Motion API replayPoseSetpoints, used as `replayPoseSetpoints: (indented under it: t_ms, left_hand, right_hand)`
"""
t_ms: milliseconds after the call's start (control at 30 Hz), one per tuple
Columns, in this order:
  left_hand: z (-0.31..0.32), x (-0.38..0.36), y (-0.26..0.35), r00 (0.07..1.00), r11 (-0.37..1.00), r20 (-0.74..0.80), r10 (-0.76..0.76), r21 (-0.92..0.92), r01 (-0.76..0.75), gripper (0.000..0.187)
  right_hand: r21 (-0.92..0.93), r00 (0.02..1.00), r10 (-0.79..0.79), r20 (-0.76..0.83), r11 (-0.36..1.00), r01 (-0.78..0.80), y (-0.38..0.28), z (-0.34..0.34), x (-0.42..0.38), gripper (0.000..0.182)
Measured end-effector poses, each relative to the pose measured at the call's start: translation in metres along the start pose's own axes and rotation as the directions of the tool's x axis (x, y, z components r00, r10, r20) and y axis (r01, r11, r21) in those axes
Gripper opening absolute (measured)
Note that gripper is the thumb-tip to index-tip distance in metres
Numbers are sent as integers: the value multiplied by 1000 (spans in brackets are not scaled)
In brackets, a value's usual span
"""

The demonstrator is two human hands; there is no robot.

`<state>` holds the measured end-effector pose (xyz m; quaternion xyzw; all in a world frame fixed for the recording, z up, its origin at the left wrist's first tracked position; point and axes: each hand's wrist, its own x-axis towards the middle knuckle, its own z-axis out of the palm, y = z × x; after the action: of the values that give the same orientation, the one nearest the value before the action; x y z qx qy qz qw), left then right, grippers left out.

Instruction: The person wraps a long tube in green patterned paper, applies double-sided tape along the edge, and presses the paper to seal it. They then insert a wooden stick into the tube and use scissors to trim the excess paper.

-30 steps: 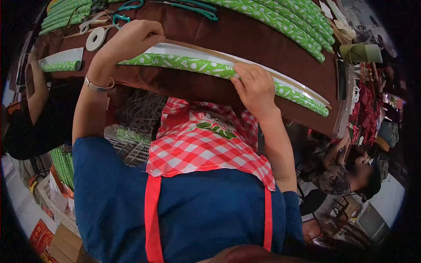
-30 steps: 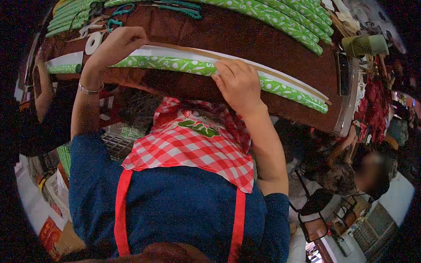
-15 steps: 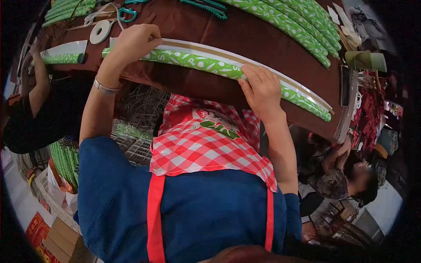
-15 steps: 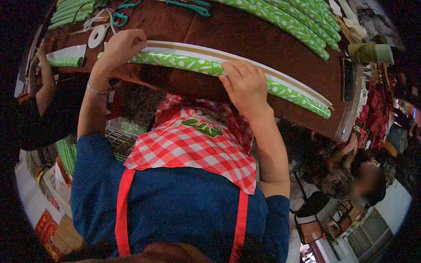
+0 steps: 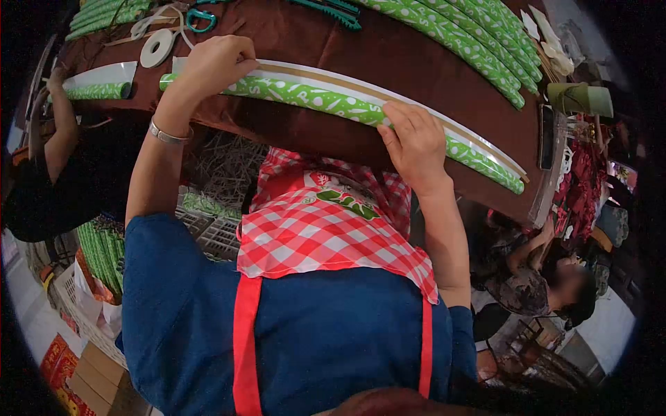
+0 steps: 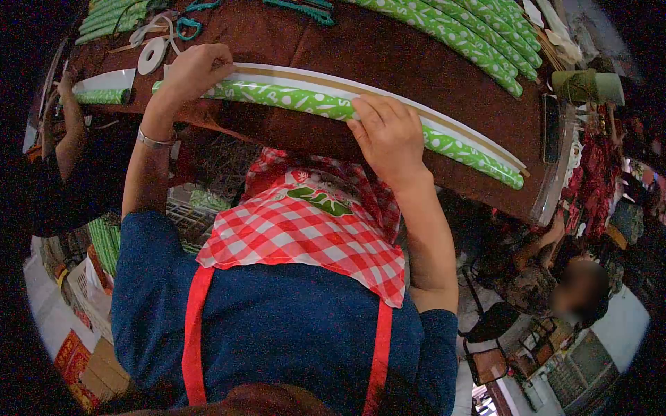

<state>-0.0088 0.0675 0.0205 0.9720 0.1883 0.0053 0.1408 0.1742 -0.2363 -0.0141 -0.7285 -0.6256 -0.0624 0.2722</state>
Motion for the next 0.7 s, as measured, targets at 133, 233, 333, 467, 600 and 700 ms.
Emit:
replayPoseSetpoints:
  t_ms: [133, 233, 333, 467, 600, 700]
  left_hand:
    - [3, 2, -3, 1000, 1000, 28, -7, 4, 7, 16]
    - [2, 3, -2, 1000, 1000, 31, -5, 26, 5, 16]
    - [3, 1, -2, 1000, 1000, -5, 4, 8, -4, 18]
    - [-4, 1, 8, 996, 994, 37, -81, 77, 78, 20]
    - [3, -3, -3, 994, 991, -94, -49, 119, 60, 23]
    - [2, -9, -7, 991, 993, -132, -26, 106, 40, 22]
  right_hand:
    - [-25, 1000, 17, -6, 1000, -17, 1, 1, -2, 31]
    - [-29, 1000, 19, -1, 999, -19, 1, 2, -2, 32]
    - [-21, 1000, 22, 5, 1000, -22, 1, 0, -2, 34]
    - [-13, 999, 21, 25, 1000, -20, -1, -4, 1, 40]
    - [-31, 1000, 22, 23, 999, -21, -1, -6, 0, 41]
    - [-42, 999, 23, 38, 999, -21, 7, -11, -7, 42]
